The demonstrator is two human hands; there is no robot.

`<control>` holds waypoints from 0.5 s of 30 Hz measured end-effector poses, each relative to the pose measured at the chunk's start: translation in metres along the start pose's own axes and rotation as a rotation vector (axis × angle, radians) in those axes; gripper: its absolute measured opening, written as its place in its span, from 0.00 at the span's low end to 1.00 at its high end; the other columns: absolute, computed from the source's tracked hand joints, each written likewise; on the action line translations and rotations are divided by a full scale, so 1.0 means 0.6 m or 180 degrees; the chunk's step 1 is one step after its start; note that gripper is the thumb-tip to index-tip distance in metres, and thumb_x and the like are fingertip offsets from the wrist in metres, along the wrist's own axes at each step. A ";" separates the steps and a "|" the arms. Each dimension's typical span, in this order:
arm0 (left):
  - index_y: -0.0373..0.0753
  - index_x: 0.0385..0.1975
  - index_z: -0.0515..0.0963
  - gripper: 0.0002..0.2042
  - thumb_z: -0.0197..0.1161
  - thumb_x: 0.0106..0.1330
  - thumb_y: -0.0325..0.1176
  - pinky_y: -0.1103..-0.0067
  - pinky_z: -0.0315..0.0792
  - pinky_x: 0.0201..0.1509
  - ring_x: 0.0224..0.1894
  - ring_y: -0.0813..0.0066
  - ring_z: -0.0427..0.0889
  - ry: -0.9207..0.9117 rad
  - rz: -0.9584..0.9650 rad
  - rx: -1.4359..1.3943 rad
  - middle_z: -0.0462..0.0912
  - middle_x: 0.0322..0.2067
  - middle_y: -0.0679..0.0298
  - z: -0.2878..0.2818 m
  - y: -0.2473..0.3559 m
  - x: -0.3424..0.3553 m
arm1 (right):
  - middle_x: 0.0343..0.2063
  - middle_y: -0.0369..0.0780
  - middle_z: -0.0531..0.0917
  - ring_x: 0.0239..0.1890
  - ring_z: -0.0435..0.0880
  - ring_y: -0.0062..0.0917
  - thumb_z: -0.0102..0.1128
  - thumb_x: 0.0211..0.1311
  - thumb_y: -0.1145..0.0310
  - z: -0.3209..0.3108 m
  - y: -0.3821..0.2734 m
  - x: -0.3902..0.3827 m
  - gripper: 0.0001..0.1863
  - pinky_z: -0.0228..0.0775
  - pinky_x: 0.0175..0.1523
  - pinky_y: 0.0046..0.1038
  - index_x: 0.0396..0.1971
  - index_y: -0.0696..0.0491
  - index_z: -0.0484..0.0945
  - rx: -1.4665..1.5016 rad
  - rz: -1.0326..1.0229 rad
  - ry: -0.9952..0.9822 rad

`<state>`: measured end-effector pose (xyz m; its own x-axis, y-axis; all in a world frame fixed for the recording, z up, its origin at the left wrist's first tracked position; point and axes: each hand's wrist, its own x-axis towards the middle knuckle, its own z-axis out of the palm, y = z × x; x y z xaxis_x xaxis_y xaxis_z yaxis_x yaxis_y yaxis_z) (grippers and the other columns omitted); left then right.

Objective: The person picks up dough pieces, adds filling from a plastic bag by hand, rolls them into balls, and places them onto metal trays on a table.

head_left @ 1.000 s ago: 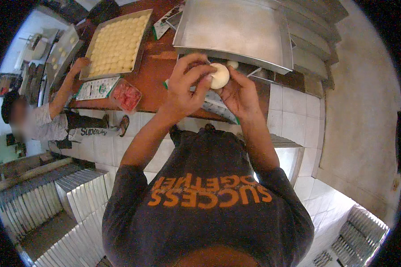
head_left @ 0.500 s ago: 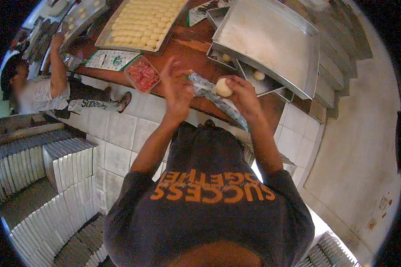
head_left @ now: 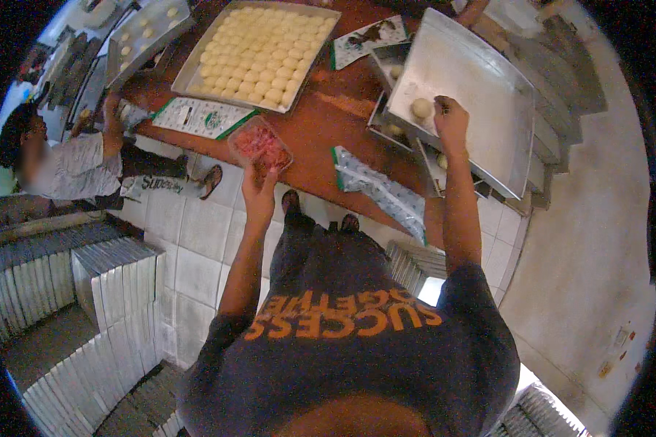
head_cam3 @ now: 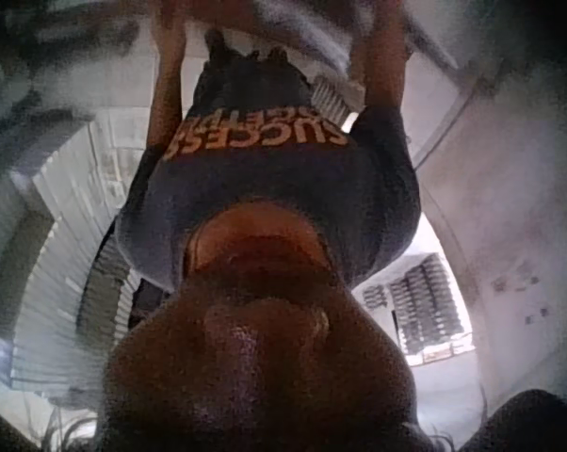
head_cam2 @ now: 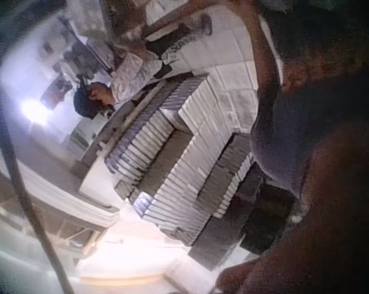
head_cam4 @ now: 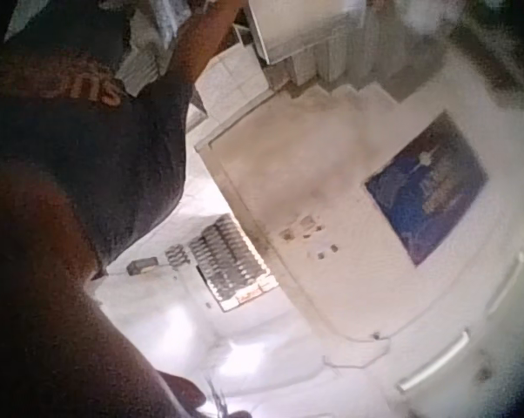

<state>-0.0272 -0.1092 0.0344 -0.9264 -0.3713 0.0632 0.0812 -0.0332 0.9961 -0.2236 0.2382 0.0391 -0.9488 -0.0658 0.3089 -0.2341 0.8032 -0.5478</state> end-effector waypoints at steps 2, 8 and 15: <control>0.32 0.48 0.66 0.16 0.54 0.60 0.26 0.81 0.64 0.51 0.46 0.74 0.70 -0.0137 -0.0121 -0.0057 0.71 0.45 0.58 -0.026 -0.012 0.014 | 0.31 0.47 0.80 0.34 0.79 0.40 0.56 0.49 0.67 0.005 0.001 -0.011 0.12 0.70 0.43 0.34 0.33 0.56 0.78 -0.0103 0.0247 -0.0174; 0.34 0.41 0.72 0.12 0.56 0.58 0.29 0.75 0.69 0.43 0.38 0.66 0.75 -0.0355 0.0588 0.1267 0.76 0.37 0.55 -0.068 -0.092 0.163 | 0.25 0.46 0.80 0.29 0.79 0.39 0.54 0.52 0.67 -0.004 -0.081 -0.062 0.09 0.70 0.39 0.32 0.29 0.56 0.78 -0.0028 0.0405 0.0856; 0.37 0.34 0.77 0.17 0.61 0.48 0.42 0.68 0.72 0.42 0.40 0.57 0.78 -0.1446 0.0057 0.4774 0.78 0.37 0.53 0.001 -0.191 0.406 | 0.22 0.44 0.79 0.24 0.77 0.31 0.55 0.53 0.65 0.096 -0.181 -0.286 0.10 0.67 0.31 0.29 0.28 0.58 0.76 0.0565 0.0575 -0.0029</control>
<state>-0.2623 -0.1955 -0.0645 -0.9808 -0.0522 -0.1877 -0.0769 0.9889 0.1269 -0.0473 0.1285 0.0006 -0.9803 0.0633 0.1871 -0.0935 0.6859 -0.7217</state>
